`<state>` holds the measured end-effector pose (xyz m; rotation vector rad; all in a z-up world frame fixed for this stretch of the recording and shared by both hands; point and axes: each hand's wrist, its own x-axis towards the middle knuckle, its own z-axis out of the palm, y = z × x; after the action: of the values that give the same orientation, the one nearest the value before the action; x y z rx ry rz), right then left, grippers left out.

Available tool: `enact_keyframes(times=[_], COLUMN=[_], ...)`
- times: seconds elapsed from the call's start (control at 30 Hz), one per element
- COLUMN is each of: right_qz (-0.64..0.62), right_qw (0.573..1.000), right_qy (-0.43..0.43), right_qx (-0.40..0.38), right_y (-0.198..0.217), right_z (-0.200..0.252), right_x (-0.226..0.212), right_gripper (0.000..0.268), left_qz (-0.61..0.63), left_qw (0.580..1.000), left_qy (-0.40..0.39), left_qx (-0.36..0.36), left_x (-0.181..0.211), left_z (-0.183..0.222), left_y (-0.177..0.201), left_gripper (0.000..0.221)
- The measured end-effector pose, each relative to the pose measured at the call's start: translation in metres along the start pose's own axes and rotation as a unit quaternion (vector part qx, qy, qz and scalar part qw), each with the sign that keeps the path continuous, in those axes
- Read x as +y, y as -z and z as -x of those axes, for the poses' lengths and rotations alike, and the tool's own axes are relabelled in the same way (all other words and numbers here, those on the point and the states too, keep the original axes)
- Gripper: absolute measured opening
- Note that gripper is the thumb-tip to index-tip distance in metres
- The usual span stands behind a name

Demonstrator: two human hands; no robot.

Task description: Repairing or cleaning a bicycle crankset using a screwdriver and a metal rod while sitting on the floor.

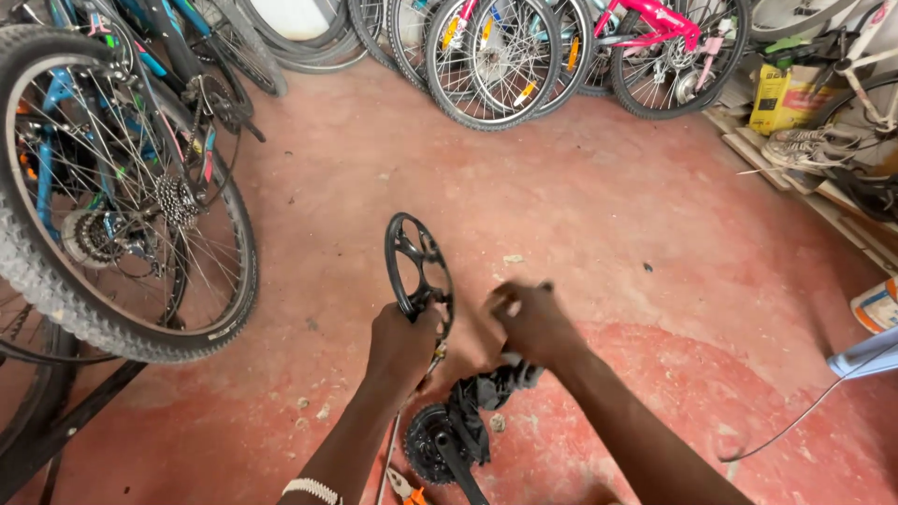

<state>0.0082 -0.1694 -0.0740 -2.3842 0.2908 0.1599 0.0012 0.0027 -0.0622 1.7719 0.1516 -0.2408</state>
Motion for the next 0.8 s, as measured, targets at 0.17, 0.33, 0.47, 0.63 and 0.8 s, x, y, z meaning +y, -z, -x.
enact_keyframes(times=[0.17,0.33,0.47,0.63,0.8], right_qz=[-0.065,0.243,0.245,0.284,-0.253], right_qw=[0.987,0.957,0.948,0.938,0.956], right_qy=[0.058,0.147,0.199,0.194,-0.138], right_qx=[-0.138,-0.066,0.044,0.036,-0.049], right_y=[-0.043,-0.069,-0.088,-0.138,-0.202], right_z=[0.003,0.016,0.028,-0.005,-0.008], right_x=[0.022,0.024,0.03,0.113,0.206], right_gripper=[0.04,0.056,0.04,0.026,0.031], left_qz=[0.057,0.09,0.129,0.01,-0.034], left_qw=[0.997,0.99,0.97,0.987,0.957], left_qy=[0.047,0.112,0.203,0.155,0.287], left_qx=[0.007,0.016,-0.016,-0.031,0.039], left_x=[-0.023,-0.046,-0.042,-0.037,-0.111], left_z=[-0.014,-0.01,0.001,0.021,0.007], left_y=[-0.012,-0.016,-0.016,-0.029,-0.032], left_gripper=[0.031,0.045,0.054,0.071,0.069])
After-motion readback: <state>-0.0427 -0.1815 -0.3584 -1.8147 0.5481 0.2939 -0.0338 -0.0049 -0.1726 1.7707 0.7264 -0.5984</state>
